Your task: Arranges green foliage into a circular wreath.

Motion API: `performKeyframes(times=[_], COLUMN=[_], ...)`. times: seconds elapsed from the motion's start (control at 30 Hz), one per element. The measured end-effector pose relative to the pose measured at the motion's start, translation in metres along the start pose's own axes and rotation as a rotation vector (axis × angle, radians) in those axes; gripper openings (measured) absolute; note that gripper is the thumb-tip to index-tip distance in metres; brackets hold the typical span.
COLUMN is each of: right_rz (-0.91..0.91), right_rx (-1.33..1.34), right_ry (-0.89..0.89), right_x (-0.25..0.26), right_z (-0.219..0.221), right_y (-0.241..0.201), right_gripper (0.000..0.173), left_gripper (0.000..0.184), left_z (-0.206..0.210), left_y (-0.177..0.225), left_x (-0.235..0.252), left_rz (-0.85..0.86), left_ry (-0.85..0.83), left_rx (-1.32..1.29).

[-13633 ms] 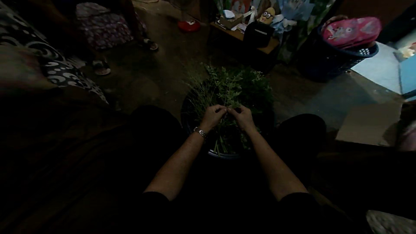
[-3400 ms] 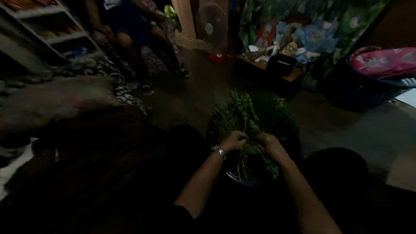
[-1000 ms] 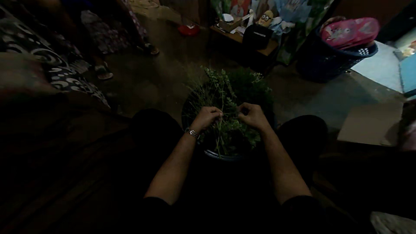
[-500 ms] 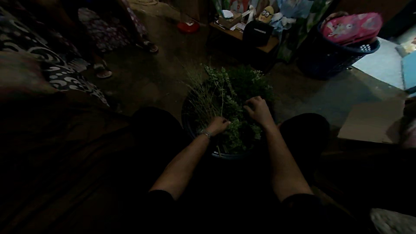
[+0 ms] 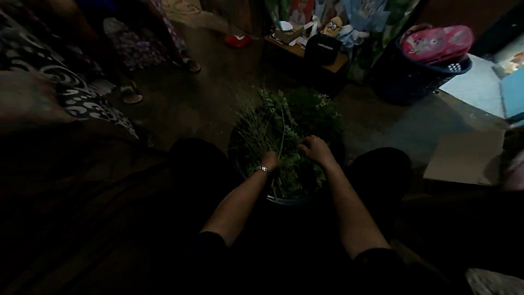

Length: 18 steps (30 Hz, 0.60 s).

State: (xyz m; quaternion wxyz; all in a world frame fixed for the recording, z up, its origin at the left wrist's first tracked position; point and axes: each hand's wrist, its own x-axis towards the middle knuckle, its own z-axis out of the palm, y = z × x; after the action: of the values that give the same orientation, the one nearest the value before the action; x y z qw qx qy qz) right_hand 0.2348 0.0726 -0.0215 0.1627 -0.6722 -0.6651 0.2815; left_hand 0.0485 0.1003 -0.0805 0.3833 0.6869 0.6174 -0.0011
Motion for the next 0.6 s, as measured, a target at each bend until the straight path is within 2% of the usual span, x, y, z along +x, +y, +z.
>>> performKeyframes(times=[0.1, 0.3, 0.4, 0.5, 0.6], right_rz=[0.058, 0.074, 0.066, 0.033, -0.108], right_rx=[0.085, 0.434, 0.720, 1.024, 1.016], right_ry=[0.063, 0.327, 0.309, 0.291, 0.399], right_x=[-0.003, 0.005, 0.004, 0.006, -0.002], right_z=[-0.006, -0.005, -0.011, -0.015, -0.025], right_y=[-0.005, 0.006, 0.006, 0.002, -0.004], right_gripper=[0.033, 0.042, 0.045, 0.048, 0.048], left_gripper=[0.034, 0.028, 0.027, 0.027, 0.029], left_z=[-0.009, -0.018, -0.020, -0.020, -0.020], left_y=[0.010, 0.019, 0.020, 0.019, 0.022], left_x=[-0.019, -0.066, -0.075, -0.074, -0.072], left_rz=[0.119, 0.245, 0.293, 0.356, 0.380], left_ry=[0.029, -0.074, -0.087, -0.064, -0.004], left_rx=[-0.156, -0.416, -0.371, -0.213, -0.066])
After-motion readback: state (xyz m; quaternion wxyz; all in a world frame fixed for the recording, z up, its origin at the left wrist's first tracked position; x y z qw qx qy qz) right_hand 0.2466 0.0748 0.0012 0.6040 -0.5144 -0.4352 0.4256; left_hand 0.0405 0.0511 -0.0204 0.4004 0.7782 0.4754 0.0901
